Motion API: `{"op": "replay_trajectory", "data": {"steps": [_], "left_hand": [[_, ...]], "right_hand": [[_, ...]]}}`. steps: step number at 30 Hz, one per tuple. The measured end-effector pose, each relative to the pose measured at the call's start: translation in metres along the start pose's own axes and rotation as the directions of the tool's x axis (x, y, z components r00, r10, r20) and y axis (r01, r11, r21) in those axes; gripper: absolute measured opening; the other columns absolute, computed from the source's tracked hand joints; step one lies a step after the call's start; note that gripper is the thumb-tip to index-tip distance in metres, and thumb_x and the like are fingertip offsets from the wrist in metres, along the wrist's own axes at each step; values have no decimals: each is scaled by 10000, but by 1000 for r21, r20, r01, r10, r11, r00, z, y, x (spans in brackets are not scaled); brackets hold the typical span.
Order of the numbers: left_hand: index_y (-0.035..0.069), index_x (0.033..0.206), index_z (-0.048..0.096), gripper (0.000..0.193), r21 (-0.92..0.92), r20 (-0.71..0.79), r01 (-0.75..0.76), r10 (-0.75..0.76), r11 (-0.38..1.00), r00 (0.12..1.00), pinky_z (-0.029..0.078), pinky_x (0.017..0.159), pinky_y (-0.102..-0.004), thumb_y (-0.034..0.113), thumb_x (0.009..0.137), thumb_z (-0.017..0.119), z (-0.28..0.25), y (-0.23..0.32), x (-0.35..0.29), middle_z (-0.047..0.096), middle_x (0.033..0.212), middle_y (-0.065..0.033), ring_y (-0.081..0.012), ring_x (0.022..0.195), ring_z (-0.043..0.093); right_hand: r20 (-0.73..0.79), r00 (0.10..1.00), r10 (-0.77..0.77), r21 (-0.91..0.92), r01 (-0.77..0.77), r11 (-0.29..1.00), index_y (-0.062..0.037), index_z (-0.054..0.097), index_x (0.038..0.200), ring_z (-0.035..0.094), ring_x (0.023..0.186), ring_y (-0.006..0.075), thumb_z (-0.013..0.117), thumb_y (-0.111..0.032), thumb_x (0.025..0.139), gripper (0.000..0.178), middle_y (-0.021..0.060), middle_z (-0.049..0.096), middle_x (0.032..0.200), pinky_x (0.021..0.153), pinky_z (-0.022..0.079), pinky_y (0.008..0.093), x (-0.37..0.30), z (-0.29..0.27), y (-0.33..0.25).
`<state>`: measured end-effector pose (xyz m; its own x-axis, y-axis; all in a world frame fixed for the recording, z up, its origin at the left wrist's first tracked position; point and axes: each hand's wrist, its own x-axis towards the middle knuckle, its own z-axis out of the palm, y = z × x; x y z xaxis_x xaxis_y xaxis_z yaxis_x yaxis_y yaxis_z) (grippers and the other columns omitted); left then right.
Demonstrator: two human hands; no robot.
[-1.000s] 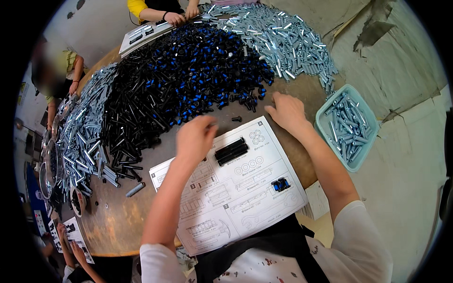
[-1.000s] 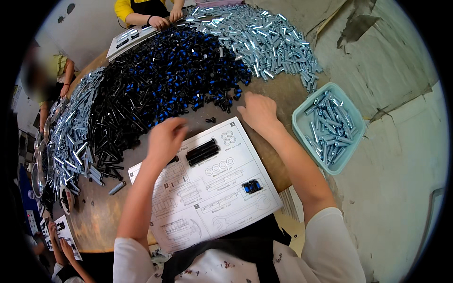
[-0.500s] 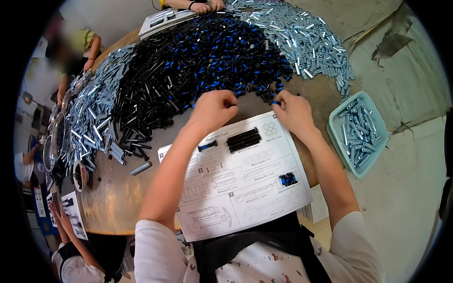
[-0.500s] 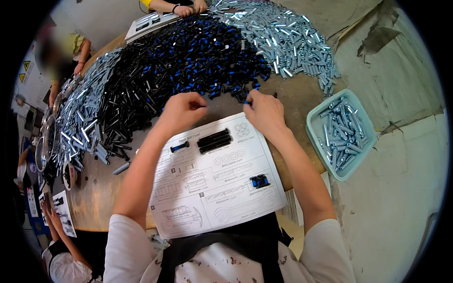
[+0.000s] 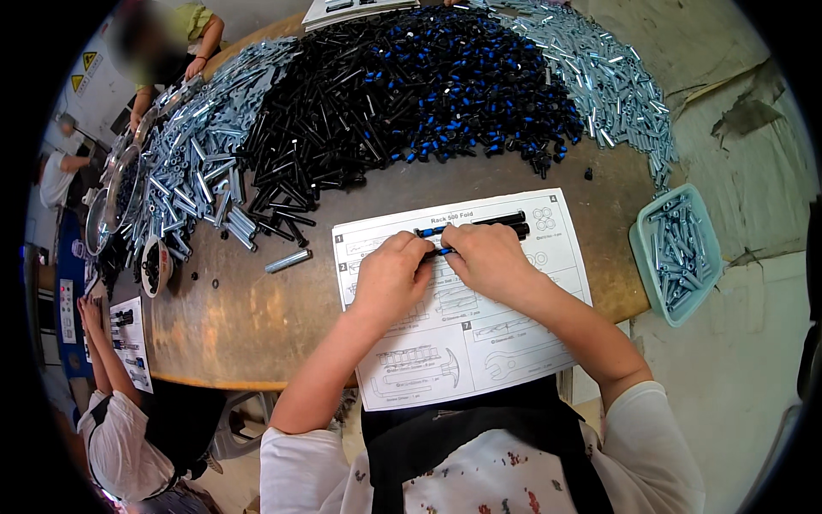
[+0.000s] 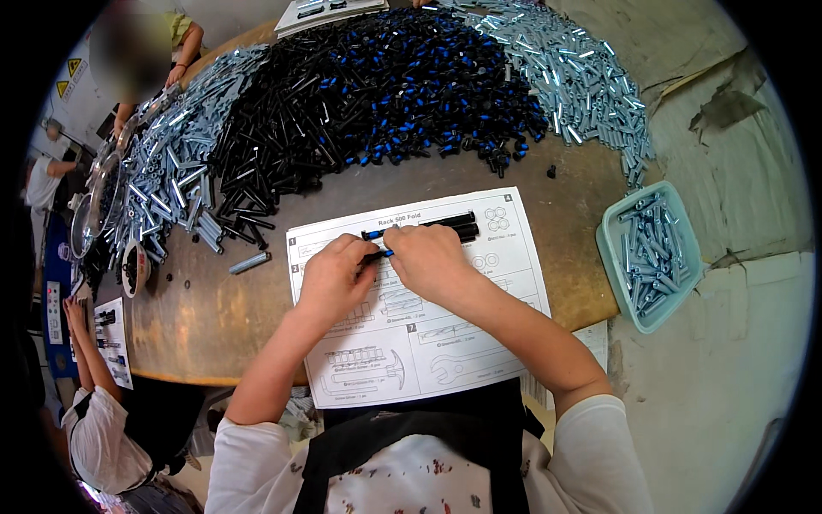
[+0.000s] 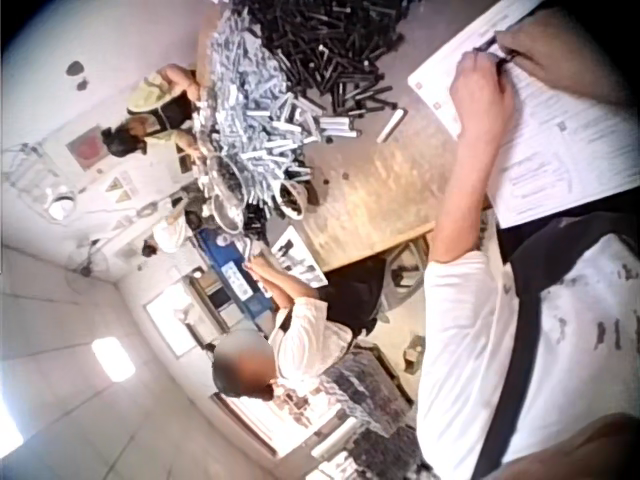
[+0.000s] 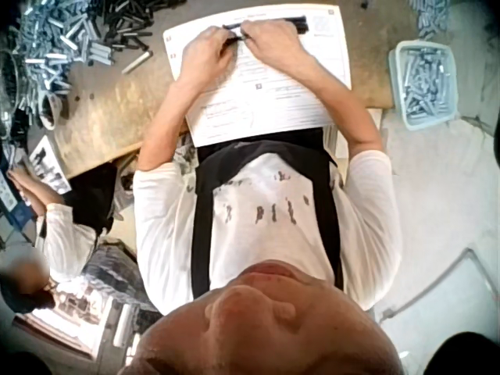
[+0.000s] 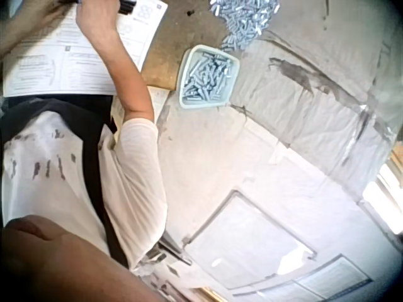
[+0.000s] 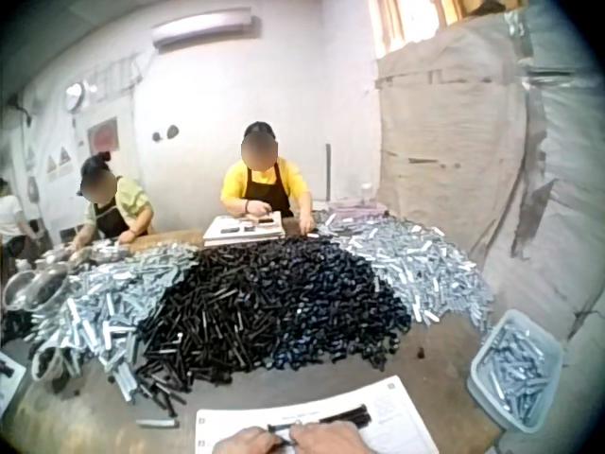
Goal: The person assembles small hardware components on a table, picking black and blue plastic pieces and silver metal rods, then placing them onto an instruction sheet. The person repeatedly arranges the parts in rows and columns according to the diagram.
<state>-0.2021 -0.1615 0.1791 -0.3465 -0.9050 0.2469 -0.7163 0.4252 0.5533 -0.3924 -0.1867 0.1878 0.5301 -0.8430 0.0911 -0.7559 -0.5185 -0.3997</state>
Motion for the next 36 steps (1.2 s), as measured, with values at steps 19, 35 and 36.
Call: {"op": "replay_trajectory", "data": {"steps": [19, 35, 36], "left_hand": [[66, 1116, 665, 275, 143, -170, 49, -24, 989, 985, 534, 808, -432, 161, 858, 664, 0, -53, 101, 656, 1063, -161, -334, 973, 655], [58, 926, 685, 203, 177, 14, 207, -213, 962, 977, 550, 772, -462, 54, 723, 686, 27, -90, 101, 701, 905, -167, -360, 895, 681], [68, 898, 703, 174, 161, -14, 240, -241, 957, 970, 547, 781, -462, 62, 725, 690, 22, -93, 94, 702, 908, -157, -360, 898, 678]], "right_hand": [[-233, 943, 237, -63, -258, 964, -59, 663, 1080, 676, 942, 360, 659, -206, 841, 280, 188, 708, 969, 803, 528, 489, 88, -40, 95], [-102, 988, 115, 52, -110, 993, -52, 593, 1020, 675, 764, 337, 780, -83, 705, 368, 117, 678, 739, 697, 512, 445, 112, 22, 47], [-87, 990, 109, 47, -106, 993, -48, 592, 1020, 675, 767, 337, 782, -87, 707, 368, 118, 679, 741, 699, 512, 446, 116, 24, 42]]}}
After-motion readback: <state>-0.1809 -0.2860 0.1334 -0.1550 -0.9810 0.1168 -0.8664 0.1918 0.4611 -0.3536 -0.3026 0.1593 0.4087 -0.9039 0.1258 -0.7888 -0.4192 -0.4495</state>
